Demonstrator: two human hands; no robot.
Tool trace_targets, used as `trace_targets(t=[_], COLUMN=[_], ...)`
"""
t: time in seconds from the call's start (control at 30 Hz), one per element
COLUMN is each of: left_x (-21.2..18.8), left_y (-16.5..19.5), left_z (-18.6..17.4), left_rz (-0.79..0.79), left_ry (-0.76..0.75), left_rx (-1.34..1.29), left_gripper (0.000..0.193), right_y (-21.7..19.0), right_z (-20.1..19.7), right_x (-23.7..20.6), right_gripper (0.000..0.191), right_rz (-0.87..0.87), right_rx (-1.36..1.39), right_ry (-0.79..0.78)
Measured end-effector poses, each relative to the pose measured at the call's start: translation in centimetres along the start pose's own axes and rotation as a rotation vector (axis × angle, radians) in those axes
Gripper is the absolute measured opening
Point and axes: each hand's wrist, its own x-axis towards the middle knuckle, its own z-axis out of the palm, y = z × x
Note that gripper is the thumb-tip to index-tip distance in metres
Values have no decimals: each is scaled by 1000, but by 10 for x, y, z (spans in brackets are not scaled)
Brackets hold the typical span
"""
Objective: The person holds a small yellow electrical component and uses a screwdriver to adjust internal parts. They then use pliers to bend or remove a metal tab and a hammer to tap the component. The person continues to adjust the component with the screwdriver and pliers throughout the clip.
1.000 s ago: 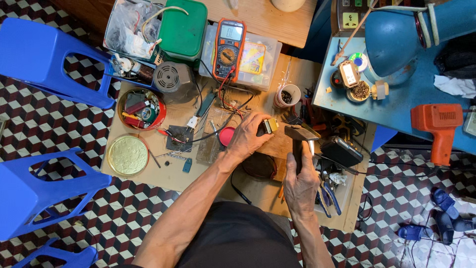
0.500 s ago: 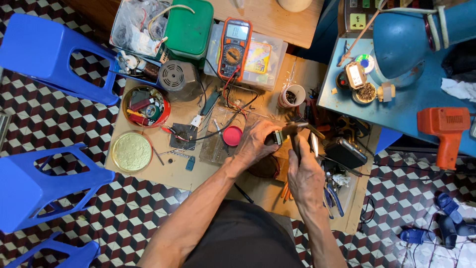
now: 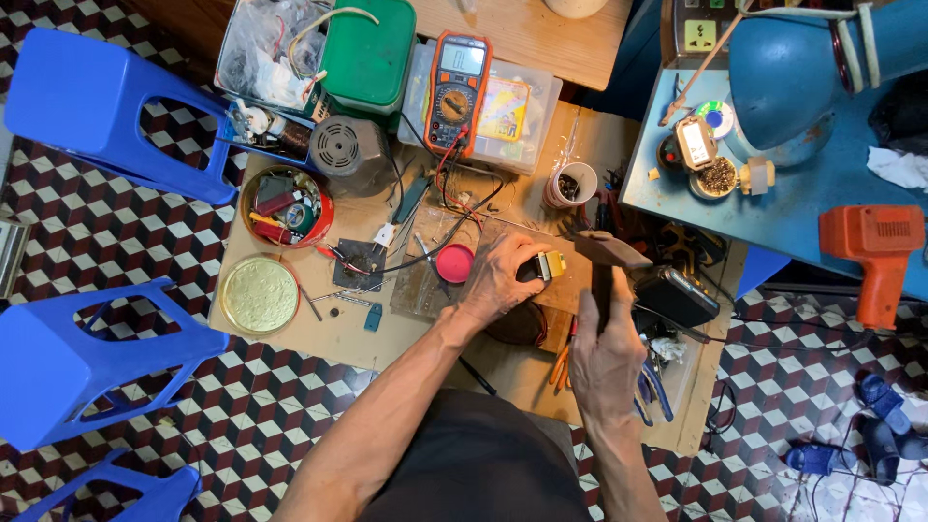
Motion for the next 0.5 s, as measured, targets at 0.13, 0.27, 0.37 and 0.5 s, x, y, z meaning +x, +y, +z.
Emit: trace_targets(t=[0.13,0.27,0.37,0.5], left_x=[1,2,-1,0], left_y=[0,2,2,3], left_z=[3,3,-1,-1], left_rz=[-26,-29,-25,-22], left_ry=[-10,-9,-2,-14], left_rx=[46,50,33,22], left_gripper=[48,47,47,44], right_y=[4,6,0,-3], right_z=[1,-8,-4,-5], right_x=[-1,-2,-9,-8], right_gripper=[42,31,41,43], right_rz=[26,129,-105,169], right_rx=[-38,-10,107,-70], right_ry=[-61,-92,88,-157])
